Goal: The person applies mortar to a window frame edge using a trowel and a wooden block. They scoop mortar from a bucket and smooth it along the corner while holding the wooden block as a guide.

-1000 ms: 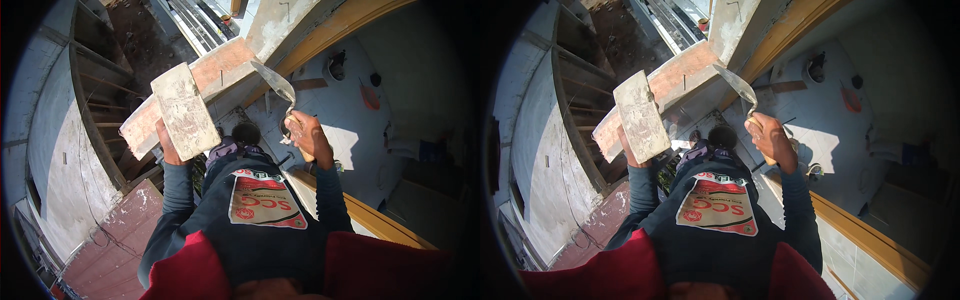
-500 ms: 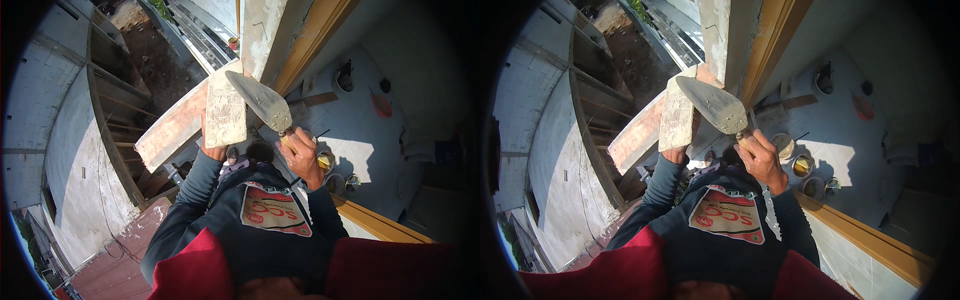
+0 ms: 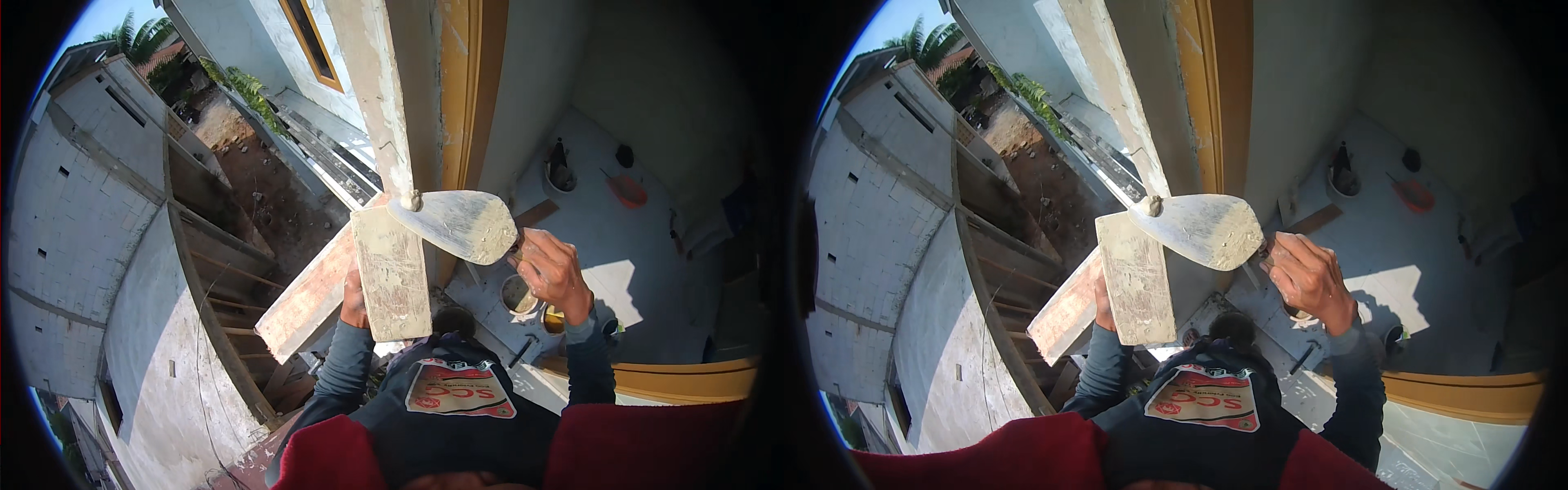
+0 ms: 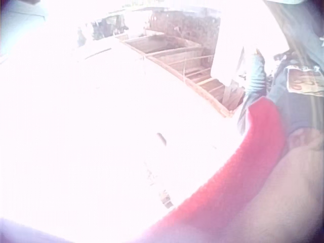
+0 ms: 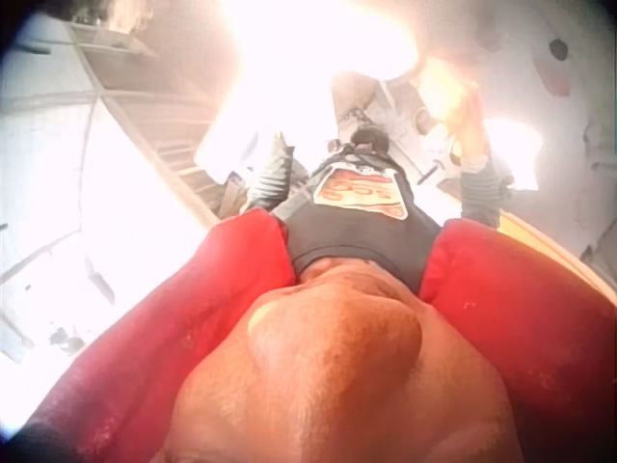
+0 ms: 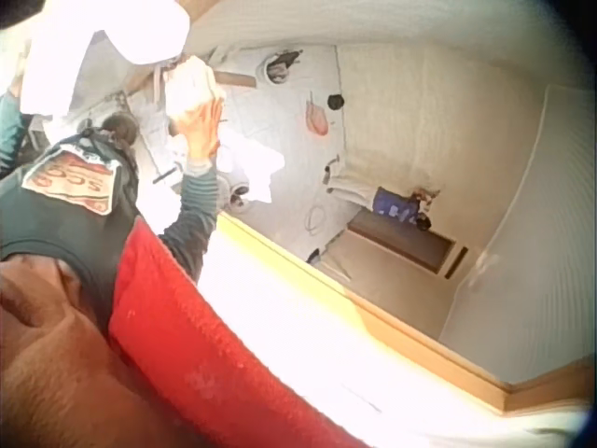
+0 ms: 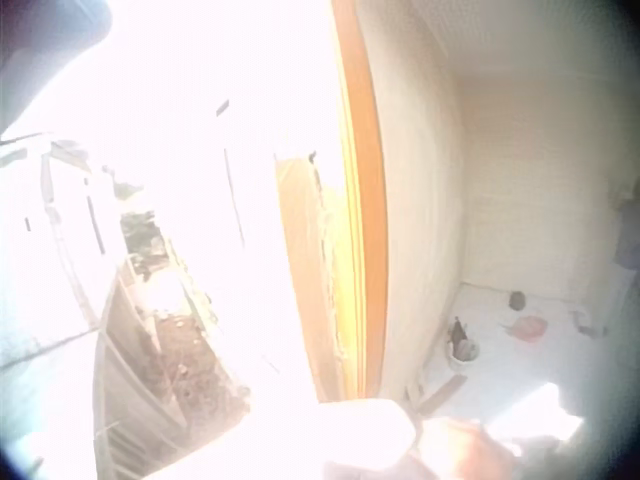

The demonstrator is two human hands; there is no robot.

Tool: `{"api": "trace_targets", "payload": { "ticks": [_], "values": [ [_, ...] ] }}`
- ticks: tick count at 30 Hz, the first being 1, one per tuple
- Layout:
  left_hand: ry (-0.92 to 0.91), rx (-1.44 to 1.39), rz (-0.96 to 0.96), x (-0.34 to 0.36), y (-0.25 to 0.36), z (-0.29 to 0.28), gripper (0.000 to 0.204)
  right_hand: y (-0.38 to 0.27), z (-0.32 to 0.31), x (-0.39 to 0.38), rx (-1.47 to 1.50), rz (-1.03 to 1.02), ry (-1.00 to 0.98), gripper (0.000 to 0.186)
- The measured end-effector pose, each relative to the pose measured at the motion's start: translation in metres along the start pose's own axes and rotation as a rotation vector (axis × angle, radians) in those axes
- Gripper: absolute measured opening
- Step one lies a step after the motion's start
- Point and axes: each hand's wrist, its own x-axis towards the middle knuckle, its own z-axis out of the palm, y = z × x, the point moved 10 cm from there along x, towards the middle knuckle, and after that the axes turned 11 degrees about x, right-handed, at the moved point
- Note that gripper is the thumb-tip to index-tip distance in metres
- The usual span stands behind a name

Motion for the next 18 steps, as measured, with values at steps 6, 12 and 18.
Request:
{"api": "trace_targets", "payload": {
  "ticks": [6,12,18],
  "values": [
    [-0.028,0.15,-0.003,-0.01,0.016,-0.027,0.078,-0.005,-0.017,0.029,0.067,-0.055,0.449,0.026],
    [0.094,0.153,0.033,-0.018,0.036,-0.048,0.077,0.023,0.026,0.068,1.147,0.277,0.508,0.035],
    [0.164,0.109,0.058,-0.039,0.045,-0.07,0.08,0.013,0.083,0.098,1.483,0.325,0.427,0.04]
  ]
}}
